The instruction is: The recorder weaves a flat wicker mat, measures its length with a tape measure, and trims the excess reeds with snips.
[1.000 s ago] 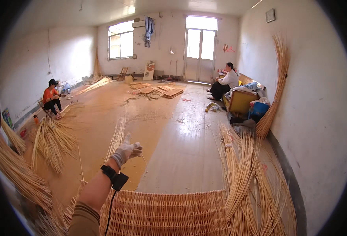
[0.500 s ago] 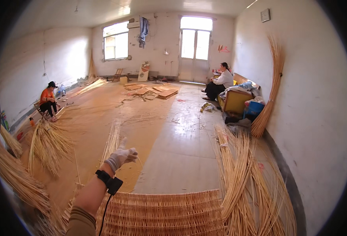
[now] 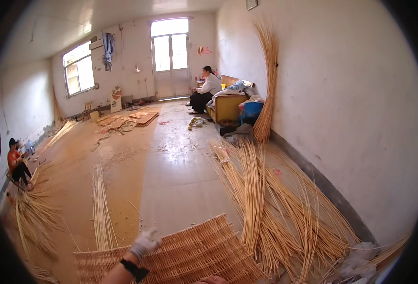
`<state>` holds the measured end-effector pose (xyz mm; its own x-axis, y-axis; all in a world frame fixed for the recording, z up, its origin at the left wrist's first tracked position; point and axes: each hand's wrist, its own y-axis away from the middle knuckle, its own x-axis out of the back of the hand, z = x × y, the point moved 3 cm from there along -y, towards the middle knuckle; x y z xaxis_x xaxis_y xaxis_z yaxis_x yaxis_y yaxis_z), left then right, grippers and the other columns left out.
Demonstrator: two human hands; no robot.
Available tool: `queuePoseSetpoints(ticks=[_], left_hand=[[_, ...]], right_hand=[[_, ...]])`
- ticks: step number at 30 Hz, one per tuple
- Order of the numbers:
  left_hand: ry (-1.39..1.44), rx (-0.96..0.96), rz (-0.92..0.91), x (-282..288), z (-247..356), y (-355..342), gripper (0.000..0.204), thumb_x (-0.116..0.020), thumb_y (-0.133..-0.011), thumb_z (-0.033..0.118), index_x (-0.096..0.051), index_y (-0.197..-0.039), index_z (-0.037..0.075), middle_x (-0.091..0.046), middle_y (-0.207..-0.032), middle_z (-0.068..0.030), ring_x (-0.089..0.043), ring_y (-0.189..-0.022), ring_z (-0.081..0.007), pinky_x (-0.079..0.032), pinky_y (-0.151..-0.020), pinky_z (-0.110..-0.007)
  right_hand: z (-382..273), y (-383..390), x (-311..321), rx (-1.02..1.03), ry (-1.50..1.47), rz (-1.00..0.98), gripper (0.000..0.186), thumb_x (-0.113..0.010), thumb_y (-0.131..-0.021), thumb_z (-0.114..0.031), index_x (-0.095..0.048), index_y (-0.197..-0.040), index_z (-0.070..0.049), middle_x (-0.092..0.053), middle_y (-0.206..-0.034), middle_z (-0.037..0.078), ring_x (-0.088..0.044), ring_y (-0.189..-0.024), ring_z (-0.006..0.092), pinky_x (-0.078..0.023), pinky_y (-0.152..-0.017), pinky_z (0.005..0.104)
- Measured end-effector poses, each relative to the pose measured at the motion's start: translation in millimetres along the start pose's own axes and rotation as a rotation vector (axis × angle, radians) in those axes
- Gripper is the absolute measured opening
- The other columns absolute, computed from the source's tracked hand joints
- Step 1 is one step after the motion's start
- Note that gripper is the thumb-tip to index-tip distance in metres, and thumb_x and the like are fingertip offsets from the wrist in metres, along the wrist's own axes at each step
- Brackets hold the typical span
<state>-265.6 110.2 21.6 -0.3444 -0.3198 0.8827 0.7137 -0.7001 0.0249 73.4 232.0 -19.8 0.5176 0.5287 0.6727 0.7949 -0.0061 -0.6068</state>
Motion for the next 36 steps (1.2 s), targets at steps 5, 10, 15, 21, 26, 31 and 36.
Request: queuePoseSetpoints(ticks=[5,10,15,21,26,31,36], left_hand=[[-0.142,0.036,0.313,-25,26,43,0.052,-0.062,-0.096,0.047,-0.065,-0.133,0.011,-0.069,-0.116,-0.0167,-0.059,-0.119,-0.0339,-0.028,-0.12,-0.049],[-0.134,0.106,0.391,-27,27,51,0.045,-0.065,-0.094,0.044,-0.069,-0.125,0.012,-0.068,-0.116,-0.0133,-0.058,-0.119,-0.0329,-0.025,-0.121,-0.051],[-0.159,-0.006,0.487,-36,18,55,0.046,-0.067,-0.093,0.042,-0.069,-0.124,0.009,-0.067,-0.114,-0.0126,-0.058,-0.116,-0.0321,-0.026,-0.121,-0.052],[-0.13,-0.008,0.479,-37,23,52,0.045,-0.066,-0.093,0.04,-0.068,-0.125,0.008,-0.067,-0.116,-0.0121,-0.058,-0.118,-0.0316,-0.026,-0.121,-0.052],[-0.137,0.012,0.439,-26,25,53,0.044,-0.066,-0.093,0.038,-0.068,-0.125,0.006,-0.067,-0.119,-0.0131,-0.057,-0.122,-0.0317,-0.027,-0.122,-0.05],[-0.116,0.001,0.459,-24,26,53,0.045,-0.066,-0.093,0.037,-0.068,-0.125,0.006,-0.068,-0.117,-0.0138,-0.057,-0.122,-0.0319,-0.026,-0.123,-0.05],[-0.117,0.0,0.46,-21,34,52,0.044,-0.066,-0.094,0.036,-0.068,-0.125,0.006,-0.068,-0.118,-0.0139,-0.056,-0.123,-0.0318,-0.026,-0.123,-0.05]], right_hand=[[4,7,2,0.019,0.024,-0.075,0.023,-0.073,-0.088,-0.027,-0.069,-0.105,-0.012,-0.069,-0.104,0.002,-0.065,-0.094,0.025,-0.053,-0.081,0.0416],[2,9,-1,0.039,0.03,-0.077,0.019,-0.072,-0.088,-0.024,-0.069,-0.102,-0.011,-0.068,-0.096,0.004,-0.064,-0.089,0.0241,-0.052,-0.078,0.0395],[-3,3,-2,0.083,0.045,-0.062,0.014,-0.071,-0.089,-0.022,-0.069,-0.098,-0.011,-0.067,-0.092,0.005,-0.064,-0.085,0.024,-0.052,-0.076,0.0383],[4,7,1,0.037,0.053,-0.081,0.013,-0.072,-0.088,-0.021,-0.069,-0.097,-0.012,-0.067,-0.092,0.005,-0.063,-0.084,0.0246,-0.052,-0.076,0.0387],[2,2,-5,0.017,0.069,-0.1,0.015,-0.073,-0.089,-0.024,-0.069,-0.097,-0.012,-0.069,-0.093,0.006,-0.064,-0.085,0.0258,-0.052,-0.076,0.0402],[-1,-1,-6,0.002,0.045,-0.095,0.013,-0.073,-0.089,-0.023,-0.069,-0.094,-0.012,-0.069,-0.093,0.006,-0.065,-0.085,0.0258,-0.053,-0.076,0.0394],[3,1,-6,0.003,0.055,-0.071,0.012,-0.075,-0.088,-0.021,-0.068,-0.092,-0.012,-0.069,-0.089,0.005,-0.065,-0.081,0.0248,-0.053,-0.074,0.0392]])
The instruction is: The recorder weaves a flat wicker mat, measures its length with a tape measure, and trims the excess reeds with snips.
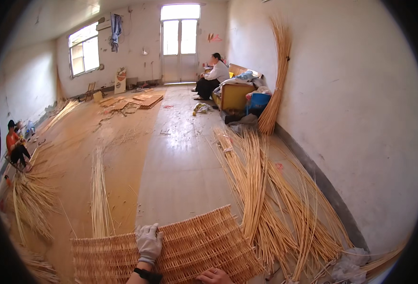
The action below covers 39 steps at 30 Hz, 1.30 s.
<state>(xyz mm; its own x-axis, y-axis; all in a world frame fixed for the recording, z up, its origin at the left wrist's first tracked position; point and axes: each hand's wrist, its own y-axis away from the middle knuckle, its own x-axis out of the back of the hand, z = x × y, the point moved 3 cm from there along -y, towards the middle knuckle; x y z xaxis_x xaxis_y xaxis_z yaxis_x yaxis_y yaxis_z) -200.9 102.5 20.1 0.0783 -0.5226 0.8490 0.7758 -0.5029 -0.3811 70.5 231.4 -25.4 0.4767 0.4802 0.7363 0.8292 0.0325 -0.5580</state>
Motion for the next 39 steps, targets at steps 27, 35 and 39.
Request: queuePoseSetpoints(ticks=[27,35,39], left_hand=[[-0.034,-0.051,0.074,4,0,4,0.042,-0.066,-0.095,0.035,-0.068,-0.124,0.005,-0.067,-0.115,-0.0148,-0.059,-0.118,-0.0328,-0.029,-0.122,-0.051],[-0.025,-0.037,0.082,8,0,5,0.043,-0.067,-0.094,0.035,-0.068,-0.124,0.004,-0.068,-0.117,-0.0153,-0.058,-0.119,-0.0335,-0.029,-0.122,-0.051],[0.002,-0.043,0.08,11,2,5,0.042,-0.067,-0.094,0.034,-0.068,-0.124,0.005,-0.068,-0.118,-0.0152,-0.058,-0.12,-0.0333,-0.028,-0.122,-0.051]], right_hand=[[-1,-7,8,-0.004,-0.024,-0.015,0.011,-0.075,-0.089,-0.021,-0.07,-0.093,-0.013,-0.068,-0.088,0.004,-0.065,-0.082,0.0229,-0.053,-0.077,0.038],[-2,-5,5,0.016,-0.003,-0.016,0.011,-0.076,-0.087,-0.019,-0.07,-0.092,-0.012,-0.068,-0.087,0.003,-0.065,-0.082,0.022,-0.053,-0.077,0.0374],[-3,-6,6,0.017,-0.01,-0.01,0.01,-0.075,-0.088,-0.019,-0.07,-0.093,-0.012,-0.068,-0.087,0.003,-0.066,-0.083,0.0219,-0.053,-0.078,0.0375]])
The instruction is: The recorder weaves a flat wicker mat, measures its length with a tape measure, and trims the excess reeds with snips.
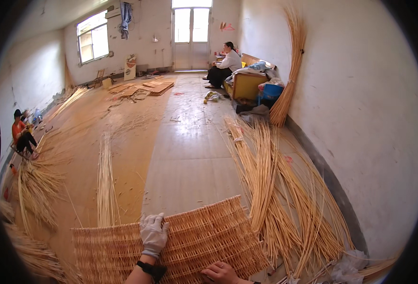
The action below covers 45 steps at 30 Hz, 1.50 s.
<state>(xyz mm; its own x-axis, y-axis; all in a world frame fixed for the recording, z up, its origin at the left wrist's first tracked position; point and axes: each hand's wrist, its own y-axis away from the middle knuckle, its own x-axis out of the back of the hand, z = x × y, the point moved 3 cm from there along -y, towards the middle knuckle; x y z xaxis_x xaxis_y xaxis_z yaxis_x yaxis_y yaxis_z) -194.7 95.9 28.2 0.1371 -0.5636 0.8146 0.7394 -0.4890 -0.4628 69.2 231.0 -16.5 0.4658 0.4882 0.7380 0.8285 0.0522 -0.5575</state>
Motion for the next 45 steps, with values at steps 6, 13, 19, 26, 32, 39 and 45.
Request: queuePoseSetpoints(ticks=[6,13,19,26,32,39,45], left_hand=[[-0.012,0.001,-0.011,-5,-3,1,0.043,-0.067,-0.094,0.034,-0.067,-0.126,0.006,-0.067,-0.119,-0.0131,-0.057,-0.12,-0.0332,-0.028,-0.122,-0.052],[-0.025,0.033,-0.036,-7,-4,1,0.043,-0.066,-0.094,0.035,-0.067,-0.126,0.006,-0.068,-0.12,-0.0141,-0.058,-0.122,-0.0321,-0.028,-0.123,-0.051],[-0.021,0.022,-0.037,-7,-3,0,0.042,-0.066,-0.095,0.035,-0.067,-0.126,0.006,-0.068,-0.12,-0.0139,-0.058,-0.121,-0.0318,-0.029,-0.122,-0.05],[-0.009,0.021,-0.05,-10,-6,1,0.043,-0.066,-0.095,0.036,-0.067,-0.127,0.007,-0.068,-0.118,-0.0144,-0.059,-0.121,-0.032,-0.028,-0.122,-0.05],[-0.036,0.017,-0.054,-12,-6,0,0.043,-0.064,-0.096,0.037,-0.067,-0.127,0.007,-0.068,-0.119,-0.0142,-0.058,-0.122,-0.032,-0.028,-0.122,-0.05],[-0.018,0.044,-0.062,-11,-6,-1,0.045,-0.064,-0.096,0.039,-0.067,-0.128,0.008,-0.067,-0.122,-0.0131,-0.057,-0.123,-0.0312,-0.027,-0.123,-0.05],[-0.025,0.037,-0.059,-13,-7,3,0.046,-0.064,-0.096,0.04,-0.067,-0.129,0.008,-0.068,-0.121,-0.0119,-0.058,-0.122,-0.03,-0.027,-0.122,-0.05]], right_hand=[[3,2,1,0.01,-0.004,-0.007,0.011,-0.075,-0.087,-0.018,-0.069,-0.094,-0.012,-0.068,-0.088,0.004,-0.066,-0.084,0.0226,-0.053,-0.08,0.0385],[5,2,1,-0.013,-0.029,-0.022,0.011,-0.075,-0.087,-0.018,-0.069,-0.094,-0.012,-0.068,-0.089,0.005,-0.066,-0.085,0.0239,-0.053,-0.08,0.0386],[3,-3,4,-0.006,-0.044,0.005,0.011,-0.076,-0.087,-0.019,-0.07,-0.093,-0.012,-0.068,-0.089,0.004,-0.065,-0.084,0.0243,-0.054,-0.078,0.0383],[4,0,-1,-0.024,-0.014,0.0,0.011,-0.076,-0.087,-0.019,-0.07,-0.093,-0.013,-0.068,-0.09,0.004,-0.065,-0.084,0.0244,-0.054,-0.078,0.0382],[5,2,0,-0.028,-0.001,-0.021,0.011,-0.076,-0.087,-0.019,-0.07,-0.094,-0.013,-0.069,-0.09,0.004,-0.065,-0.085,0.0242,-0.054,-0.078,0.0381],[3,-3,2,-0.024,-0.029,-0.015,0.011,-0.076,-0.087,-0.02,-0.07,-0.094,-0.014,-0.068,-0.09,0.004,-0.065,-0.085,0.0253,-0.054,-0.077,0.0387],[-3,-4,7,-0.038,-0.03,-0.013,0.012,-0.077,-0.086,-0.02,-0.071,-0.094,-0.014,-0.068,-0.089,0.004,-0.065,-0.086,0.0269,-0.054,-0.077,0.0396]])
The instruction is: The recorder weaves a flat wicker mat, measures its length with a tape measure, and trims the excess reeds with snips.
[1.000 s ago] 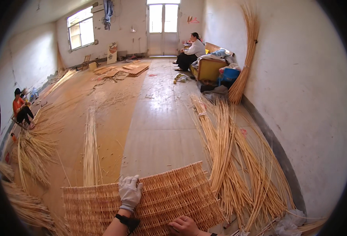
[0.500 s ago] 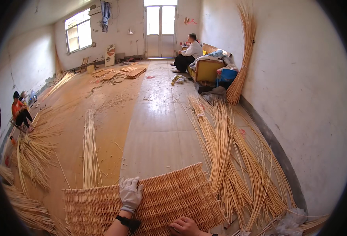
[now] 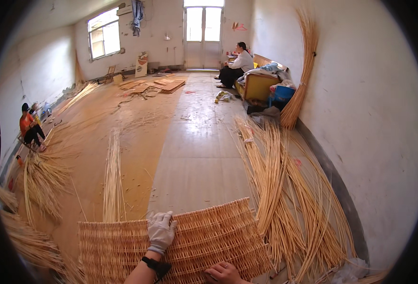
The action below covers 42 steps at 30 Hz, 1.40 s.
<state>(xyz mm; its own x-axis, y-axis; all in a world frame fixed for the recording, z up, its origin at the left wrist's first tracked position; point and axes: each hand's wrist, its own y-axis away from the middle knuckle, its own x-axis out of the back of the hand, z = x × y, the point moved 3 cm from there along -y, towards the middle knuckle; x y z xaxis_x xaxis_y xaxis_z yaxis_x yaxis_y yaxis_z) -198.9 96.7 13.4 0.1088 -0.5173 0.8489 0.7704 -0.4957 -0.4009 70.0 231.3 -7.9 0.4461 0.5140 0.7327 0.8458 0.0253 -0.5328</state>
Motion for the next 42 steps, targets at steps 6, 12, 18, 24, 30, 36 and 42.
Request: queuePoseSetpoints(ticks=[6,12,18,24,30,36,42], left_hand=[[0.201,0.04,-0.002,31,10,2,0.041,-0.071,-0.093,0.031,-0.067,-0.127,0.009,-0.068,-0.119,-0.0122,-0.06,-0.119,-0.0301,-0.035,-0.117,-0.046],[1.081,0.176,-0.609,42,20,58,0.033,-0.064,-0.104,0.029,-0.066,-0.127,0.006,-0.07,-0.119,-0.0096,-0.065,-0.112,-0.0179,-0.053,-0.098,-0.033],[1.532,0.379,-0.809,39,62,97,0.023,-0.066,-0.101,0.022,-0.064,-0.119,0.008,-0.072,-0.098,-0.0034,-0.065,-0.109,-0.0177,-0.05,-0.094,-0.035],[1.527,0.377,-0.572,38,70,122,0.01,-0.06,-0.104,0.013,-0.061,-0.111,0.007,-0.07,-0.096,-0.0068,-0.069,-0.086,-0.0154,-0.054,-0.072,-0.028],[1.481,0.466,-0.658,38,62,96,0.008,-0.059,-0.104,0.013,-0.061,-0.107,0.006,-0.069,-0.094,-0.0077,-0.068,-0.08,-0.0161,-0.053,-0.067,-0.028],[1.481,0.535,-0.613,40,18,85,0.008,-0.057,-0.104,0.013,-0.061,-0.103,0.006,-0.069,-0.093,-0.0085,-0.068,-0.073,-0.0168,-0.053,-0.062,-0.028],[0.715,0.258,-0.174,85,-112,89,0.02,-0.058,-0.104,0.023,-0.061,-0.098,0.003,-0.065,-0.083,-0.006,-0.065,-0.075,-0.0187,-0.055,-0.075,-0.036]], right_hand=[[7,3,-6,-0.008,-0.061,-0.029,0.015,-0.078,-0.085,-0.022,-0.071,-0.095,-0.012,-0.069,-0.091,0.006,-0.065,-0.084,0.028,-0.055,-0.074,0.0412],[41,-26,0,-0.54,-0.641,-0.363,0.061,-0.08,-0.09,-0.035,-0.052,-0.136,-0.006,-0.065,-0.102,0.013,-0.066,-0.091,0.0282,-0.053,-0.084,0.0399],[12,-95,8,-0.248,-0.329,-0.31,0.076,-0.08,-0.084,-0.049,-0.051,-0.146,-0.015,-0.068,-0.113,0.015,-0.07,-0.092,0.0318,-0.057,-0.076,0.0434],[-14,-85,-13,-0.226,-0.275,-0.509,0.079,-0.071,-0.09,-0.053,-0.04,-0.156,-0.022,-0.06,-0.136,0.018,-0.067,-0.11,0.0376,-0.056,-0.087,0.0496],[-15,-95,24,-0.3,-0.287,-0.475,0.057,-0.057,-0.098,-0.056,-0.055,-0.143,-0.021,-0.069,-0.125,0.02,-0.068,-0.108,0.0391,-0.056,-0.085,0.0523],[38,-87,49,-0.154,-0.018,-0.351,0.04,-0.062,-0.096,-0.046,-0.068,-0.124,-0.018,-0.072,-0.1,0.011,-0.071,-0.087,0.0294,-0.056,-0.074,0.0401],[105,-98,116,-0.591,0.11,-0.499,0.052,-0.065,-0.088,-0.07,-0.081,-0.106,-0.023,-0.076,-0.085,0.011,-0.073,-0.081,0.0302,-0.057,-0.073,0.0409]])
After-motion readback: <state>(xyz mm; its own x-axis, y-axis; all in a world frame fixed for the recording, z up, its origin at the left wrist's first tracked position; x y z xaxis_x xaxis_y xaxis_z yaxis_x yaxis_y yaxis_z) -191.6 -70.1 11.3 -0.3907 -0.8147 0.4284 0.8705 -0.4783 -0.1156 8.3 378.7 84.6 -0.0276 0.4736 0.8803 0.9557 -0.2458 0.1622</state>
